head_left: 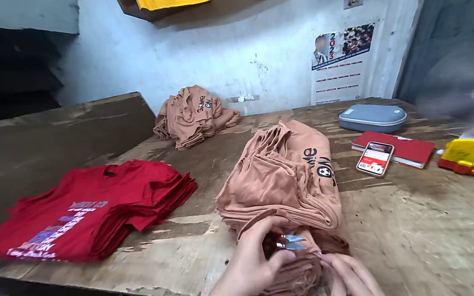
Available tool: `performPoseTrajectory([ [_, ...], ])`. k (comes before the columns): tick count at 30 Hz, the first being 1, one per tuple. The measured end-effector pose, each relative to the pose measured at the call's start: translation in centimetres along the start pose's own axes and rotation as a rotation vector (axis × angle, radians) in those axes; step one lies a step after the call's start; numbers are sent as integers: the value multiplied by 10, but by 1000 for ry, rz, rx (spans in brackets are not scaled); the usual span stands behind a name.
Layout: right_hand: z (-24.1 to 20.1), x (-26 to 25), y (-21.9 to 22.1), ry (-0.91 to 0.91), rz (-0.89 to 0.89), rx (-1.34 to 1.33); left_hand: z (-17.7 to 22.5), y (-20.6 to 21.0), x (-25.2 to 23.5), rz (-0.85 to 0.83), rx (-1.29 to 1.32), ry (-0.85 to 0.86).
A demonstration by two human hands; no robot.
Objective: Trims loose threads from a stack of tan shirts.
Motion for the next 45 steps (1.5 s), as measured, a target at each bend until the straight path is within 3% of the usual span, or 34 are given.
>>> performPoseTrajectory([
  [4,2,9,-7,151,-19,-163,44,3,22,175,-325,409],
  [7,0,14,1,223,-17,-247,58,14,27,249,-493,583],
  [12,14,12,-3,275,-40,-2,52,0,21,307,-509,506],
  [15,6,7,3,175,-2,87,45,-3,18,319,-465,463],
  [17,-1,7,12,99,54,97,43,-2,18,326,-461,476],
  [20,6,11,12,129,163,-47,47,-2,19,332,-478,504],
  [23,9,14,9,151,178,-129,52,3,22,319,-459,539],
  [29,-5,13,6,55,178,-39,62,22,21,262,-483,658],
  [32,-5,13,-3,48,160,-17,55,23,13,231,-461,548],
  [36,-3,18,8,99,-36,-28,28,23,-13,-50,-226,262],
  [39,-10,21,32,109,-264,-82,21,-4,-37,13,-214,266],
  [42,-7,17,23,128,-509,-77,4,-14,-48,-9,-302,290],
  [45,9,19,7,185,-895,136,2,-13,-43,-19,-319,205],
])
Point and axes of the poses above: each hand's wrist, its own x-axis away from the middle knuckle, its own y-axis out of the palm, z = x × y, the point moved 9 cm from there along -x, towards the middle knuckle, and after that the axes turned 9 degrees about z, right-handed, at the moved point
